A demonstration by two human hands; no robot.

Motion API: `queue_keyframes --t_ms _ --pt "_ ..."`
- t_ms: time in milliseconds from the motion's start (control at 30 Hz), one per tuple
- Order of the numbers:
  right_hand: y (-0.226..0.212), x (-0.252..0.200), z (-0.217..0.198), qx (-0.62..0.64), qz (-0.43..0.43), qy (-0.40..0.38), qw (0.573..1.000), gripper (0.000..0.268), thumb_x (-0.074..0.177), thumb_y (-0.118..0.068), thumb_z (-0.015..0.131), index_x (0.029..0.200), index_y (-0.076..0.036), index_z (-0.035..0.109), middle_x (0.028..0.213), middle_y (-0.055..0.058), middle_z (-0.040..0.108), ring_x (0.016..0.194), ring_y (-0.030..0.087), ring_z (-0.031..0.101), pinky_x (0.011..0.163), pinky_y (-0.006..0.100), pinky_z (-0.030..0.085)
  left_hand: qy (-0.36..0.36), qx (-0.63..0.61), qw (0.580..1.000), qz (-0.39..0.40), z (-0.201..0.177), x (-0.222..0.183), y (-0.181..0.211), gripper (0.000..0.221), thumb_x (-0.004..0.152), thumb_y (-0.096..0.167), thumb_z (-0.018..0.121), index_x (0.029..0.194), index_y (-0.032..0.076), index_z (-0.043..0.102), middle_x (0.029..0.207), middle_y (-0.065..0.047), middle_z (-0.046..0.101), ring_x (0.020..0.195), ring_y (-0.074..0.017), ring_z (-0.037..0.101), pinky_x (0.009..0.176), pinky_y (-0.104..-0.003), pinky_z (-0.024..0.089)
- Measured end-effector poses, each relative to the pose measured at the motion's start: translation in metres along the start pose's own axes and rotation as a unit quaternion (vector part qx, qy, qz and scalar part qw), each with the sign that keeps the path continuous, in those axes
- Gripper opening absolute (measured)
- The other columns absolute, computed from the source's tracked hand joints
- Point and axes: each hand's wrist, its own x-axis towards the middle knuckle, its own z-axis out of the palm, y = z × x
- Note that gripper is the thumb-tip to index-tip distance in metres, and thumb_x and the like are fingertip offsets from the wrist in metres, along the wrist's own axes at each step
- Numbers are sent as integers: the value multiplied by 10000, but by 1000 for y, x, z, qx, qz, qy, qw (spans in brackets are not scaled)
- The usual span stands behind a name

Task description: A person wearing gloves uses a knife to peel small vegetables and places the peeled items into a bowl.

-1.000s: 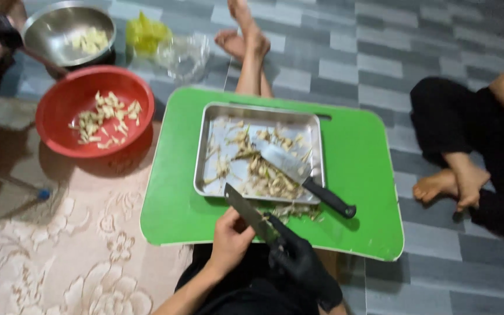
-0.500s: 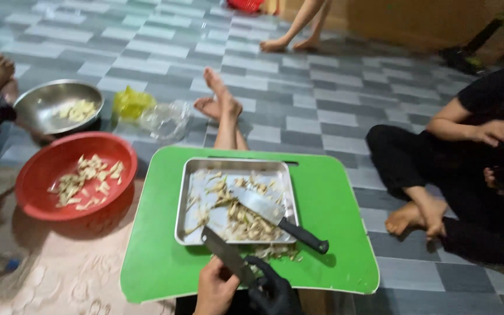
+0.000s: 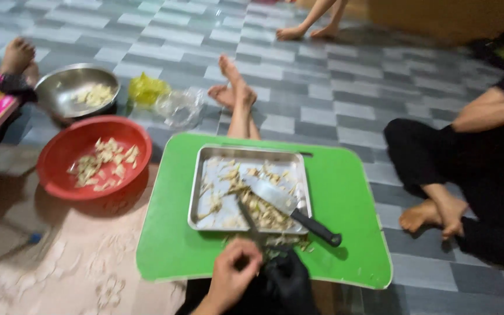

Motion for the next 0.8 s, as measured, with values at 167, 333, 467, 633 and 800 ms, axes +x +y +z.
queue_keyframes --t_ms 167,333,467,633,800 --pt "-69 0 9 32 22 -8 999 543 876 42 617 1377 -36 422 824 156 778 467 151 549 414 273 450 12 -145 979 -142 -15 7 -18 62 873 -26 702 923 10 704 910 -37 619 760 -128 572 682 -244 503" --pt "-106 -2 9 109 -27 -12 994 162 969 -45 589 1111 -60 511 1054 188 731 512 176 579 457 290 494 3 -285 926 -247 -27 16 -13 201 946 60 673 1119 -42 672 849 -115 691 717 -169 650 677 -284 558" --pt "-130 -5 16 32 -19 -53 998 571 989 -158 520 1517 -70 322 916 150 742 464 146 549 412 264 436 -11 -334 910 -244 -27 18 -10 240 942 9 669 1170 -64 669 988 -142 713 817 -198 685 753 -298 585" --pt "-137 -9 28 -1 -4 -108 994 722 984 -252 558 1623 -79 269 738 110 727 563 127 581 539 244 430 -6 -356 903 -241 -27 17 -14 196 933 1 692 1118 -63 686 994 -136 719 832 -203 699 763 -305 593" --pt "-123 -13 42 145 72 -207 965 812 913 -278 715 1603 -73 339 675 102 666 521 127 495 467 242 357 -27 -328 916 -229 -28 16 -16 222 867 -28 742 1087 -24 707 933 -94 737 806 -148 694 810 -285 604"
